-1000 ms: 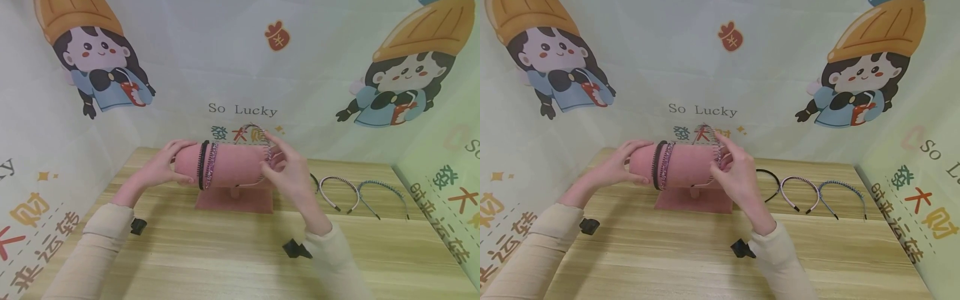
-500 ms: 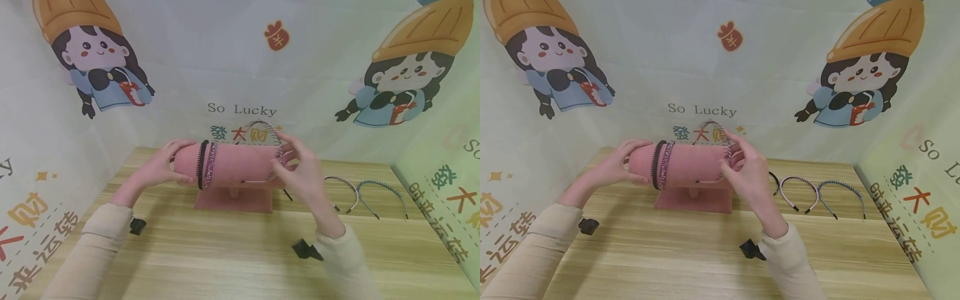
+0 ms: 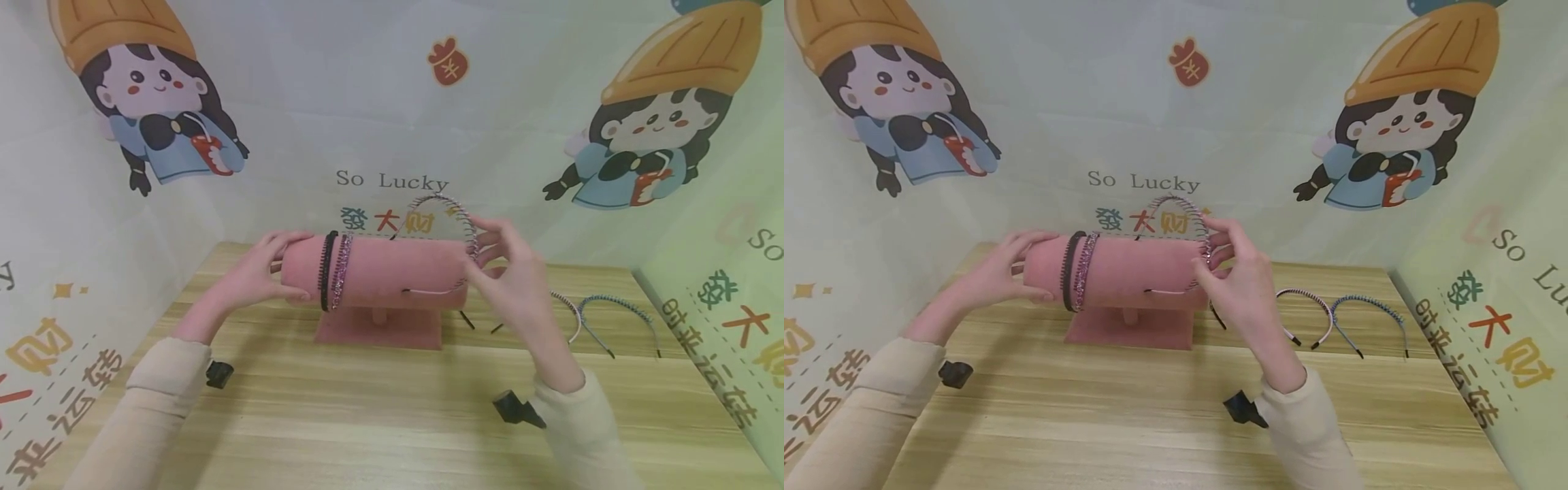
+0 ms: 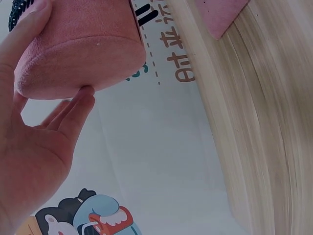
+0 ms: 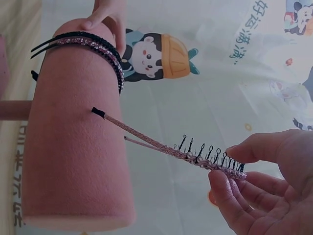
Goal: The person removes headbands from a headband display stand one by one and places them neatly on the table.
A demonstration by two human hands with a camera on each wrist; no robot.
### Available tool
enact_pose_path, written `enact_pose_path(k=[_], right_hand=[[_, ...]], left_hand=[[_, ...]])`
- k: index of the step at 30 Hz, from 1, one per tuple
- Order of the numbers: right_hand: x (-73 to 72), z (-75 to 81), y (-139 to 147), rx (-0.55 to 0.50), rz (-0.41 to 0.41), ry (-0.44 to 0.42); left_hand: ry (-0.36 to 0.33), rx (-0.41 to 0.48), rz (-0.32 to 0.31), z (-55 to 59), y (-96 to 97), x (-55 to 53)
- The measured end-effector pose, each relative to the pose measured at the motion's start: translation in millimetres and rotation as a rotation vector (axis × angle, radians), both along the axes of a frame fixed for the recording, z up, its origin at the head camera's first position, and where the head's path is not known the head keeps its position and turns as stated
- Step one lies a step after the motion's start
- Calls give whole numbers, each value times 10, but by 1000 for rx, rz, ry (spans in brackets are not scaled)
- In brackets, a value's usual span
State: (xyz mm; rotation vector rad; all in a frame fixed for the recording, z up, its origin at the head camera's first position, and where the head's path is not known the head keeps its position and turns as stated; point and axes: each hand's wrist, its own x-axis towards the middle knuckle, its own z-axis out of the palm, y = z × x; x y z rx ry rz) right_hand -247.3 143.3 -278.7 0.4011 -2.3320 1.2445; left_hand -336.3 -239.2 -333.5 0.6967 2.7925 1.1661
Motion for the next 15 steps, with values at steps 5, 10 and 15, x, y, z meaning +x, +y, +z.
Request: enact_pose_path(k=[5,10,15], right_hand=[[33,33,87,16,-17,2],[48,67,190,60,-38,-10],[50,80,294,88,-59,-2]], left_hand=[[-7,12,-18,11,-13,11],[-21,23,-16,10,-16,25],[-23,19,-5,4,-7,36]])
